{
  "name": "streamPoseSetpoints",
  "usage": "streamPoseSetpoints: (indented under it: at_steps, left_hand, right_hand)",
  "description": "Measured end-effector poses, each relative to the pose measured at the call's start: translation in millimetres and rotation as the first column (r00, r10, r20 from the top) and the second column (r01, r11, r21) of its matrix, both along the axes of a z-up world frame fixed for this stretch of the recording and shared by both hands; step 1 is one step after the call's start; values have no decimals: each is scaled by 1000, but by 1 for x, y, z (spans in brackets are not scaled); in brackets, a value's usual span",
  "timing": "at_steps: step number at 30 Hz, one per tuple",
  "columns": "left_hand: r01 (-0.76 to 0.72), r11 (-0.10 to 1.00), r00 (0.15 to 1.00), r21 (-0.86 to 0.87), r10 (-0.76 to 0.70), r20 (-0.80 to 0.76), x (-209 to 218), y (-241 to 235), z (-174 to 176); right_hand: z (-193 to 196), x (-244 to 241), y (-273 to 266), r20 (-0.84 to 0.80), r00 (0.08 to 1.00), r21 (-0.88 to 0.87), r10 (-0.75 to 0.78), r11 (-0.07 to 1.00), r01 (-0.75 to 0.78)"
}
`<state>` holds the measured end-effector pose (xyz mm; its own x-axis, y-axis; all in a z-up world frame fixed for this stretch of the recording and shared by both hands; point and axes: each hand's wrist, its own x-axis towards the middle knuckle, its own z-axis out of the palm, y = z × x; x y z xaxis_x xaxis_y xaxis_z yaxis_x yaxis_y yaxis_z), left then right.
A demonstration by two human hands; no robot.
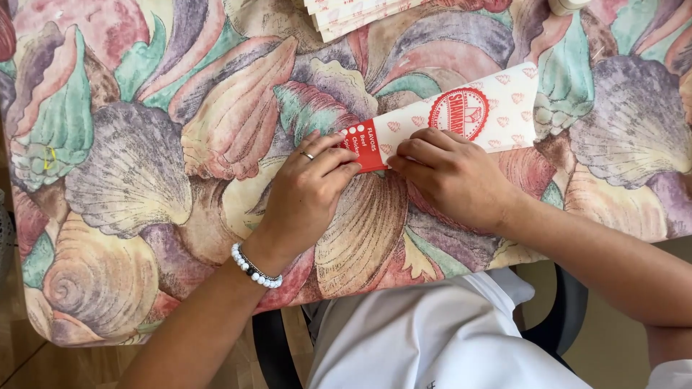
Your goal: Folding paper packaging sleeves for shawarma at a steady, efficient pace.
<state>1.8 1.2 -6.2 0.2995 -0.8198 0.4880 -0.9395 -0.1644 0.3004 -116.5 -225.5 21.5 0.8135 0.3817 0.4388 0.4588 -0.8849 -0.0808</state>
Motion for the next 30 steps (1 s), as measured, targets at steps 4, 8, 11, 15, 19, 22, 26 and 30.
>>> streamPoseSetpoints:
  at_steps: [4,8,11,15,19,22,26,30]
  left_hand:
    - [-2,1000,1000,3,2,-13,-2,0,4]
    - [9,1000,999,4,-8,-47,-1,0,4]
    - [-4,1000,1000,-5,3,-29,-5,0,7]
    - [-10,999,1000,-31,10,-4,-3,1,4]
    - [-46,999,999,-26,46,-10,1,4,0]
    - [-19,999,1000,-38,19,0,-1,2,7]
    - [-14,1000,998,-11,15,65,-3,3,11]
    - [-23,1000,993,-1,23,114,-5,1,10]
  right_hand:
    - [1,0,1,6,1000,8,-2,1000,2]
    - [12,2,3,11,1000,-11,7,1000,-7]
    - [11,8,2,6,999,-5,42,999,-41]
    - [4,14,3,-11,997,76,74,994,-73]
    - [5,17,6,-38,996,186,76,980,-67]
    - [5,16,5,-68,996,264,60,964,-40]
    - [9,15,6,-45,997,203,64,978,-54]
    - [9,18,5,-66,995,236,70,970,-53]
